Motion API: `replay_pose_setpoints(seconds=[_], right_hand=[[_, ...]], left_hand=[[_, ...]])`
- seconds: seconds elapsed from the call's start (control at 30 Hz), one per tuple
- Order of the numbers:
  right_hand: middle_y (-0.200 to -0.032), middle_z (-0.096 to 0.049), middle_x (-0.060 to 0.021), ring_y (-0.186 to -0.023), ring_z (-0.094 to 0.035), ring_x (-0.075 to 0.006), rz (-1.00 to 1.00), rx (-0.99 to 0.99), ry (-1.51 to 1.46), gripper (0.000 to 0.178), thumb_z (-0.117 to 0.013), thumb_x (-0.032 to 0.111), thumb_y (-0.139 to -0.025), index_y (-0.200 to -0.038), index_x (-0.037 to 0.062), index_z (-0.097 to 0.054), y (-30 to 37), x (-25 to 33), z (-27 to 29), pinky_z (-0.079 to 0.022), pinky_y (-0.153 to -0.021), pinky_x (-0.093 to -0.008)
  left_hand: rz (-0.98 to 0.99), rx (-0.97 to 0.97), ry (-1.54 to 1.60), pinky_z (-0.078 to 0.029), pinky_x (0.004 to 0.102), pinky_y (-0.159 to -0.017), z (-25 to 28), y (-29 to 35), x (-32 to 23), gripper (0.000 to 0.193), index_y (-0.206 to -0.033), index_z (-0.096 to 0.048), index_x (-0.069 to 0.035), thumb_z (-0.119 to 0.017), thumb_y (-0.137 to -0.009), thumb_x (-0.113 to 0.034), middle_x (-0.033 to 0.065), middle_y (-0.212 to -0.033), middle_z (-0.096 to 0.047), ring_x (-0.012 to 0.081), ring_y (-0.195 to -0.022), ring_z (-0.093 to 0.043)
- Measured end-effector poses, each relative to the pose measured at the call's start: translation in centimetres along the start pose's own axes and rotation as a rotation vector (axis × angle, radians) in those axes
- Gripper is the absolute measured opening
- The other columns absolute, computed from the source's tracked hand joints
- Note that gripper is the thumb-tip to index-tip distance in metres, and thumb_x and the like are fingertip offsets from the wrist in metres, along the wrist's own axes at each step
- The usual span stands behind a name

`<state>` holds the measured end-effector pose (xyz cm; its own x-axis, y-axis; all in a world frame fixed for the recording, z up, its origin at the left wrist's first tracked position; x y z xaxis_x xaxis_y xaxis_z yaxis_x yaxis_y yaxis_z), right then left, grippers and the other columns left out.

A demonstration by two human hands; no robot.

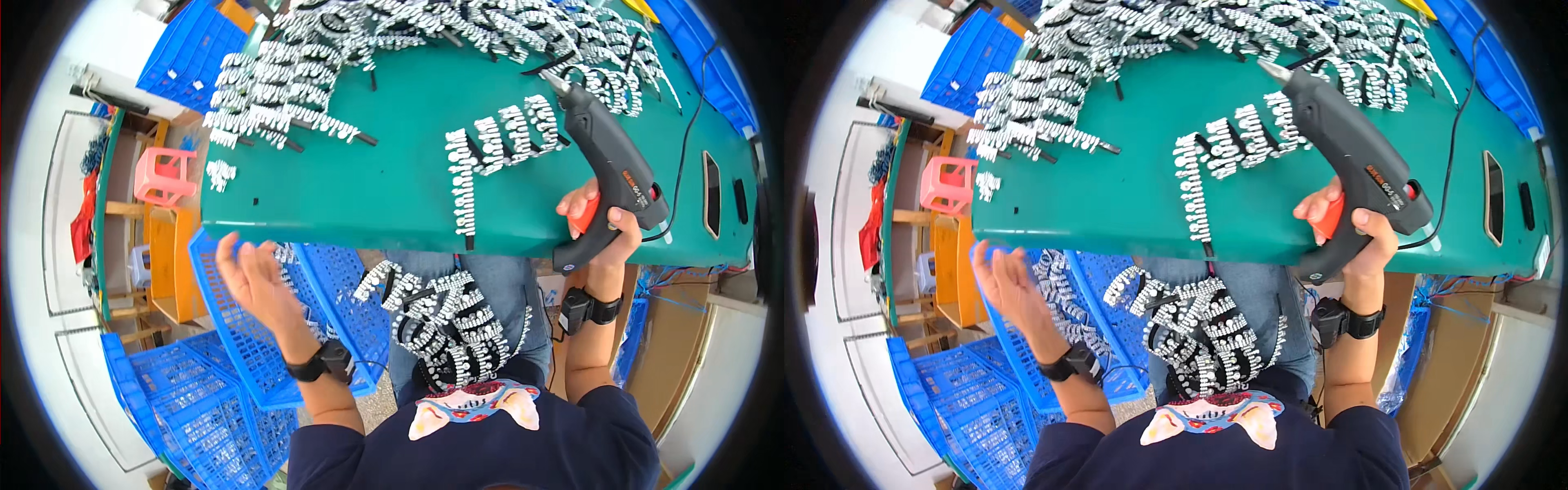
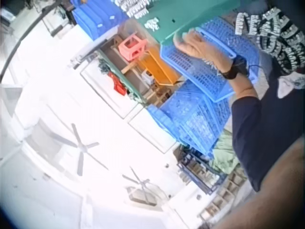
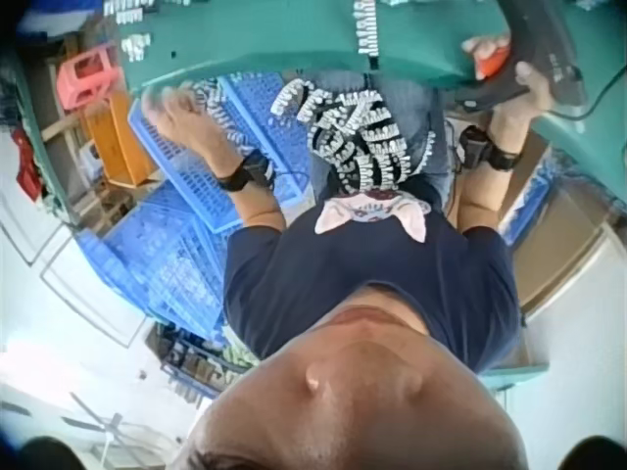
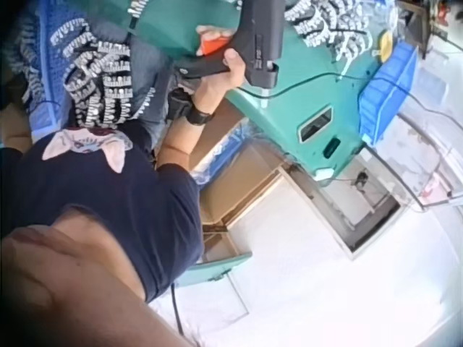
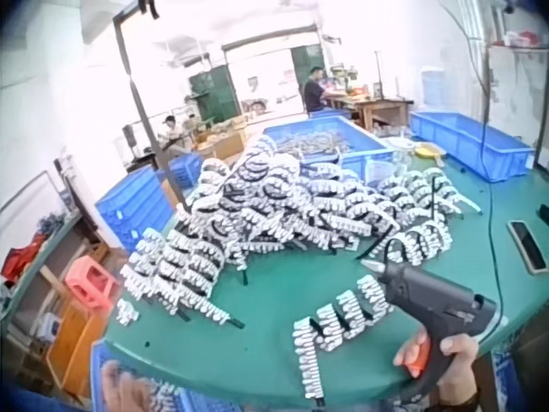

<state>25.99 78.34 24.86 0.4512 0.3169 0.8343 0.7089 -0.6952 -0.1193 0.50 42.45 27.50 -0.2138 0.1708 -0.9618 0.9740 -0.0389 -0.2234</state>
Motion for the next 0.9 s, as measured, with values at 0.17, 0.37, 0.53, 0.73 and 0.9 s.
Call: replay_pose_setpoints(seconds=[0.17, 0.37, 0.53, 0.73, 0.9], right_hand=[[-0.068, -0.057, -0.0192, -0.069, -0.062, -0.0341, -0.016, 0.028, -0.069, 0.039, -0.054, 0.029, -0.07, -0.089, -0.0042, -0.051, 0.0, -0.1, 0.4, -0.046, -0.043, -0.0285], [-0.068, -0.057, -0.0185, -0.071, -0.062, -0.0343, -0.036, 0.029, -0.125, 0.038, -0.053, 0.03, -0.07, -0.088, -0.0035, -0.051, 0.1, 0.2, 0.8, -0.045, -0.041, -0.0289], [-0.067, -0.057, -0.0174, -0.071, -0.062, -0.0328, -0.021, 0.017, -0.147, 0.038, -0.053, 0.031, -0.07, -0.087, -0.0029, -0.051, 0.2, -0.1, 0.8, -0.045, -0.041, -0.0286], [-0.066, -0.056, -0.0149, -0.07, -0.062, -0.0302, -0.015, -0.017, -0.24, 0.035, -0.053, 0.031, -0.07, -0.085, -0.0012, -0.05, 0.4, 0.3, 1.3, -0.045, -0.038, -0.0283], [-0.068, -0.058, -0.0172, -0.074, -0.063, -0.0327, 0.022, -0.013, -0.339, 0.039, -0.053, 0.031, -0.07, -0.089, -0.0025, -0.052, 0.7, 0.8, 2.7, -0.045, -0.041, -0.028]], left_hand=[[-0.366, 0.156, -0.357, -0.043, 0.0298, -0.085, -5.7, 0.6, -4.7, 0.049, -0.126, -0.045, -0.003, -0.061, -0.079, 0.0, 0.0066, -0.109, -0.049, 0.0158, -0.1, -0.049], [-0.676, 0.95, -0.707, -0.041, 0.0384, -0.093, -23.0, 4.1, -4.9, 0.039, -0.115, -0.057, -0.005, -0.065, -0.082, -0.023, 0.0153, -0.12, -0.051, 0.0284, -0.113, -0.049], [-0.18, 1.242, -0.708, -0.047, 0.0362, -0.078, -28.7, 4.2, 2.5, 0.072, -0.121, -0.054, -0.001, -0.074, -0.068, -0.046, 0.0189, -0.099, -0.062, 0.0264, -0.088, -0.061], [-0.565, 1.108, -0.593, -0.044, 0.03, -0.085, -26.0, 3.1, -6.2, 0.062, -0.12, -0.054, 0.001, -0.079, -0.067, -0.019, 0.0102, -0.104, -0.06, 0.0175, -0.096, -0.057], [-0.982, 0.833, -0.921, -0.036, 0.0369, -0.093, -23.7, 5.0, -10.0, 0.072, -0.128, -0.049, -0.005, -0.076, -0.062, -0.01, 0.0106, -0.108, -0.05, 0.0263, -0.103, -0.047]])
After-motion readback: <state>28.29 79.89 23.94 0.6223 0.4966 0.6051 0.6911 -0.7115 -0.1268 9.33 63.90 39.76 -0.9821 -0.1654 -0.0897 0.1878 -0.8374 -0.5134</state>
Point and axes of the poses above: each hand's wrist, its own y-axis away from the middle knuckle, its own z-axis out of the back of the hand, x = y × z, the point moved 7 cm from there along -y, towards the middle knuckle
